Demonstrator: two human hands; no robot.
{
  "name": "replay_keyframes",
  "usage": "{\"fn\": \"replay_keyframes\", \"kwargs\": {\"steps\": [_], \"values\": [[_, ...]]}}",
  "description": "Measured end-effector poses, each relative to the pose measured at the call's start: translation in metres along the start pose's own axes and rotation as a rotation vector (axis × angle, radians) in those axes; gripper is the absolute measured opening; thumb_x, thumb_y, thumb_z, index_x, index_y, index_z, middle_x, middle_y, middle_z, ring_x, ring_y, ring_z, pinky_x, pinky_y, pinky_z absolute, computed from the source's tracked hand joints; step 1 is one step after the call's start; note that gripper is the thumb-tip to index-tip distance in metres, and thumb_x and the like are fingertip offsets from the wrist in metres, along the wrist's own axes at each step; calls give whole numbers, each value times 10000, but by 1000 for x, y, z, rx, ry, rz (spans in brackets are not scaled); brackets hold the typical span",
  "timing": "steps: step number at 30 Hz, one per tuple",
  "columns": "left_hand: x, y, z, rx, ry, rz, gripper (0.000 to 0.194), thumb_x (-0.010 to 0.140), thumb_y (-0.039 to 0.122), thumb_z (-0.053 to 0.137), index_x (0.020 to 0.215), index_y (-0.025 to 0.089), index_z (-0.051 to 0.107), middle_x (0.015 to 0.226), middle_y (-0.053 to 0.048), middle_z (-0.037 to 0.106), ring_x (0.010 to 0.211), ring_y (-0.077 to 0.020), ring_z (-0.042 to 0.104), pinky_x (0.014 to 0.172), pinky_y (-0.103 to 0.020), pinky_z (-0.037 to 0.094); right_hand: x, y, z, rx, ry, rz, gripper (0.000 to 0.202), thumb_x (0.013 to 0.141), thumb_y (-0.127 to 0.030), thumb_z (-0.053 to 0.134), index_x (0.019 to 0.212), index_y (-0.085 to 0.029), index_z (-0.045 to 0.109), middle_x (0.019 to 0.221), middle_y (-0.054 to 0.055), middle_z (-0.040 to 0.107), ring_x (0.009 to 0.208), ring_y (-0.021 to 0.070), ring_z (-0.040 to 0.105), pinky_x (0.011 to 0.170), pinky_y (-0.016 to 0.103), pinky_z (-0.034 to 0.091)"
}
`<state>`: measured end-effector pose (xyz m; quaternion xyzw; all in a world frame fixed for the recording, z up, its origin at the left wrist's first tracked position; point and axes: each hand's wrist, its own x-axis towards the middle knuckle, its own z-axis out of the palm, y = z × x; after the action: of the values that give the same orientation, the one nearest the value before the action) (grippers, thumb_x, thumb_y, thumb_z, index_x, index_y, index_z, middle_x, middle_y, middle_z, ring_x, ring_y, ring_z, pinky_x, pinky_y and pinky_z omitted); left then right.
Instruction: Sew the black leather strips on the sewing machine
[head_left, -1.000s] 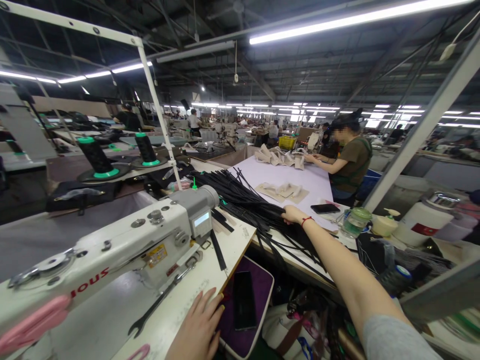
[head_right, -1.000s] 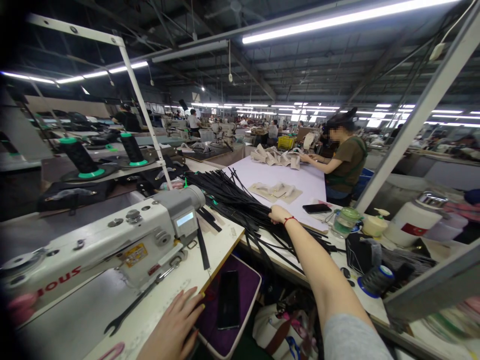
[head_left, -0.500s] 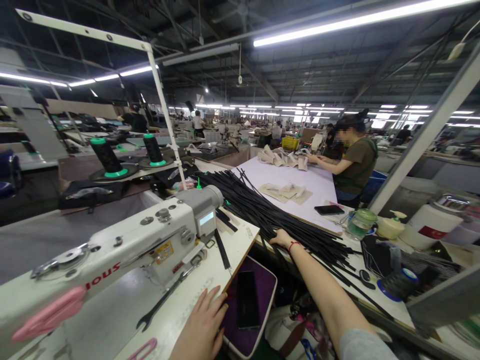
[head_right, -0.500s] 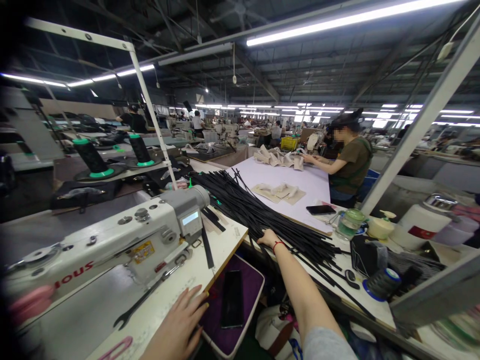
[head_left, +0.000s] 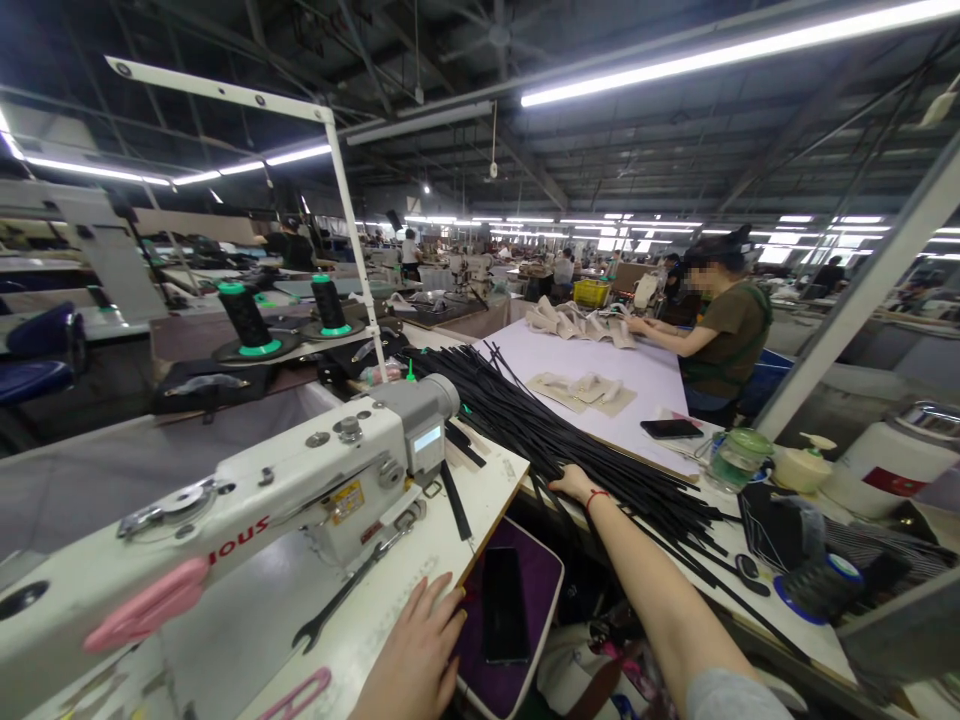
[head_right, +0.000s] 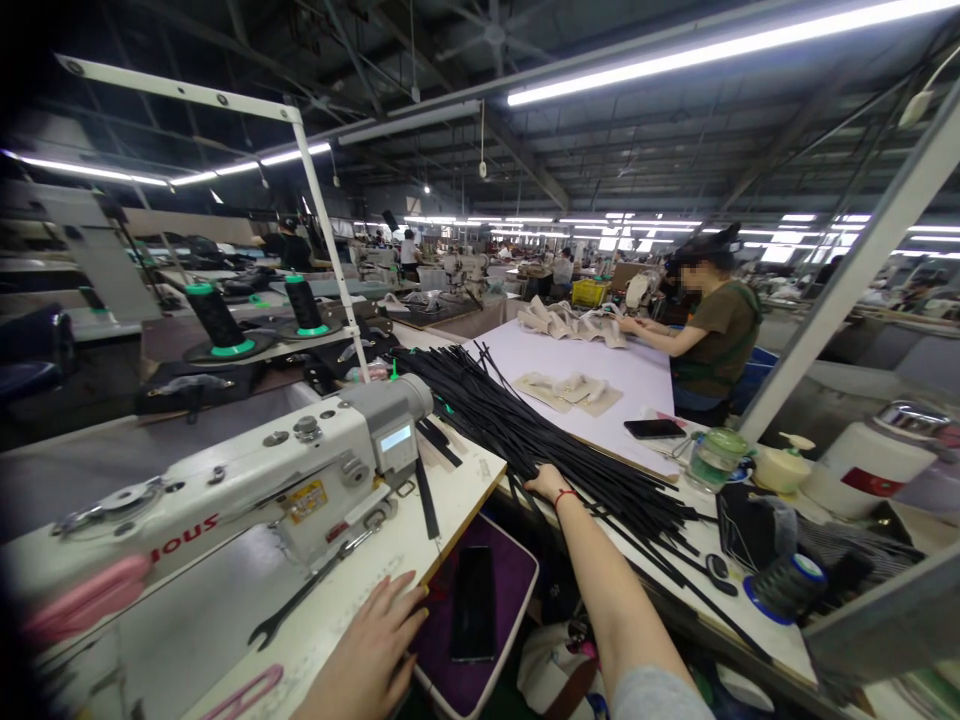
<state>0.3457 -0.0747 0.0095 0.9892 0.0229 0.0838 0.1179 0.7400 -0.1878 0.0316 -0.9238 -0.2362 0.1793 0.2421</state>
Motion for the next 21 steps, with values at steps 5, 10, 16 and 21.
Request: {"fn": "replay_keyframes", "kwargs": {"steps": [5,10,16,21], "values": [[1,2,-3,-3,10,-8,526,730,109,523,1228,267,573,1381,-29,500,1373,-328,299,1153,-551,196,-10,-11,-5,-15,-62,-16,231,895,-354,589,929,-131,637,870,10,678,733,124,647,674,301,555],[1,3,-4,1,16,-1,511,730,112,530,1214,270,583,1371,-26,507,1371,-326,304,1147,-544,216,-4,-17,-33,-43,-45,-21,212,888,-338,601,918,-132,636,904,21,679,773,130,647,711,312,551],[-1,2,-1,33,28,11,512,738,102,521,1216,277,579,1377,-18,500,1375,-316,300,1146,-540,227,23,-28,-92,-98,-25,-18,243,926,-348,540,1002,-129,611,841,10,676,664,107,638,625,277,549],[-1,3,-2,52,17,10,510,741,90,509,1211,274,577,1362,-14,509,1375,-312,300,1143,-543,236,33,-40,-109,-235,-9,-40,252,863,-358,630,970,-129,628,912,29,673,755,131,640,686,305,547]]}}
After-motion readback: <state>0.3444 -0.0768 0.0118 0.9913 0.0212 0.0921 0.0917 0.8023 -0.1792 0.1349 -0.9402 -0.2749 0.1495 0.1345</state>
